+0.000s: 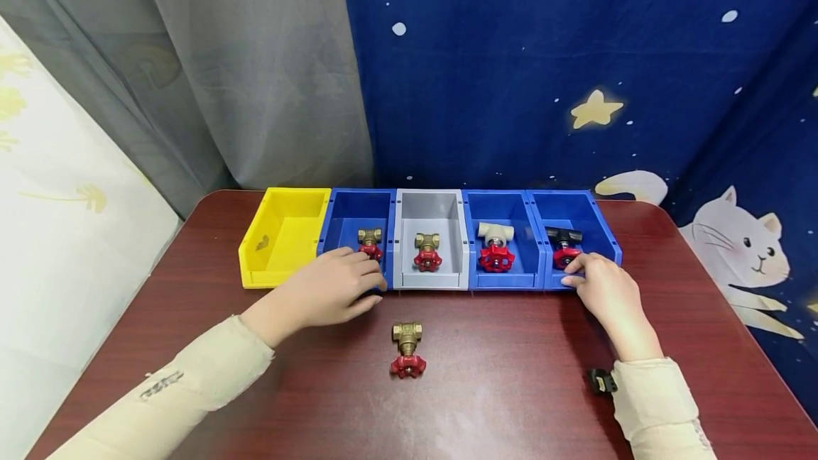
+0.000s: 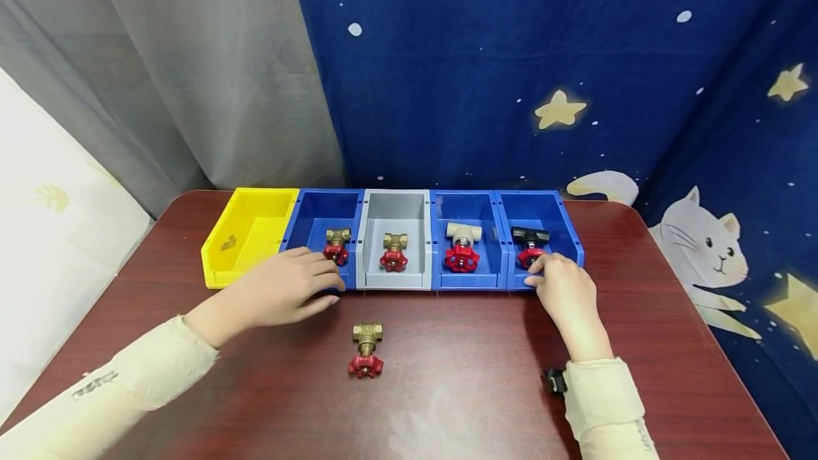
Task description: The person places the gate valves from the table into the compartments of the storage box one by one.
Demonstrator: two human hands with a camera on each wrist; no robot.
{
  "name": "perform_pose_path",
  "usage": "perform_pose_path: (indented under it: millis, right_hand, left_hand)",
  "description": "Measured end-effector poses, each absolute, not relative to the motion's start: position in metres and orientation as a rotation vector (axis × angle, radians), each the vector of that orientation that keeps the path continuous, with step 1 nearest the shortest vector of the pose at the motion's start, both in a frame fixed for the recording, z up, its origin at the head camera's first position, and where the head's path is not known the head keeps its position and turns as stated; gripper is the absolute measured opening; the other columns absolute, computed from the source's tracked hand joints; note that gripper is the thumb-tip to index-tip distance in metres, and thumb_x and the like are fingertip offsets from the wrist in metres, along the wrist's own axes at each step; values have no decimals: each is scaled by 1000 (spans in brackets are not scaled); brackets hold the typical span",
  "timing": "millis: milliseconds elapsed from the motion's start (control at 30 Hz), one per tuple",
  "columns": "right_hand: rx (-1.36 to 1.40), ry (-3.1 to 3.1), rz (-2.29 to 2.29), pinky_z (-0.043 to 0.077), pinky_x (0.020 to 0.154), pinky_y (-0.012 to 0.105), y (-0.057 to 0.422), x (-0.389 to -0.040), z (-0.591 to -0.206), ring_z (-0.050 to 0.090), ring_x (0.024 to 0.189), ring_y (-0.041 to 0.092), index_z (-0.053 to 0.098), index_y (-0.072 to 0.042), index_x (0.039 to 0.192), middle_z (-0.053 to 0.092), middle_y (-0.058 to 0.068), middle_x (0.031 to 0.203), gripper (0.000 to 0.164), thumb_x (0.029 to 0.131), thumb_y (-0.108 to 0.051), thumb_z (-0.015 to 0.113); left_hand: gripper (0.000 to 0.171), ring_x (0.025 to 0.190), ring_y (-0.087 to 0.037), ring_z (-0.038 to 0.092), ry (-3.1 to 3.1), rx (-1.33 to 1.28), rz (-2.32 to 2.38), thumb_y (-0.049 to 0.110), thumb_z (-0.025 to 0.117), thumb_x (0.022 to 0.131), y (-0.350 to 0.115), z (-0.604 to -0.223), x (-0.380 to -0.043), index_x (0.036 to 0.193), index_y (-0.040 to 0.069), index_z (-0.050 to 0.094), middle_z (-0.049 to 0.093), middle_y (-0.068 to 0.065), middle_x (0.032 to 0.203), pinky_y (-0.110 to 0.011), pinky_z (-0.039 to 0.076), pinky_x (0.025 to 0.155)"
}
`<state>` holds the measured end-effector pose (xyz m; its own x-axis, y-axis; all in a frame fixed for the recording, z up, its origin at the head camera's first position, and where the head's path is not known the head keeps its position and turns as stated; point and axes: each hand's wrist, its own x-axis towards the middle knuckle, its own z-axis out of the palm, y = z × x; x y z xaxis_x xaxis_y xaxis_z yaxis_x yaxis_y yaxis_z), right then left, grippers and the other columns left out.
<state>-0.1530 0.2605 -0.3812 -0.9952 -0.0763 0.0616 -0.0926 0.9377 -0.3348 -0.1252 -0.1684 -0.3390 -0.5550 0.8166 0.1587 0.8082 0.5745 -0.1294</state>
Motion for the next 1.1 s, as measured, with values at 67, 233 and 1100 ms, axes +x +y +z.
perform_pose_path:
  millis: [67, 233, 1100]
  right_hand:
    - [133, -3045, 527, 50, 78, 61, 261, -153, -381, 60, 94, 45, 71, -3, 94, 66, 25, 102, 14, 88, -15, 75]
    - [134, -3043, 524, 50, 77, 61, 261, -153, -380, 61, 92, 45, 70, -3, 93, 66, 24, 101, 14, 88, -15, 75]
    - [148, -3015, 526, 50, 76, 60, 262, -152, -382, 61, 93, 45, 72, -4, 92, 67, 22, 100, 13, 87, -15, 76]
  left_hand:
    - [20, 94, -18, 62, -2591, -1357, 54, 35, 66, 94, -166, -341, -122, 102, 18, 72, 70, 3, 99, -37, 50, 84]
    - [23, 93, -19, 62, -2608, -1311, 33, 39, 65, 93, -159, -343, -114, 103, 19, 72, 69, 4, 98, -39, 50, 86]
    - [51, 104, -17, 59, -2779, -1143, -86, 60, 62, 88, -127, -377, -73, 117, 18, 67, 65, 4, 110, -39, 51, 87]
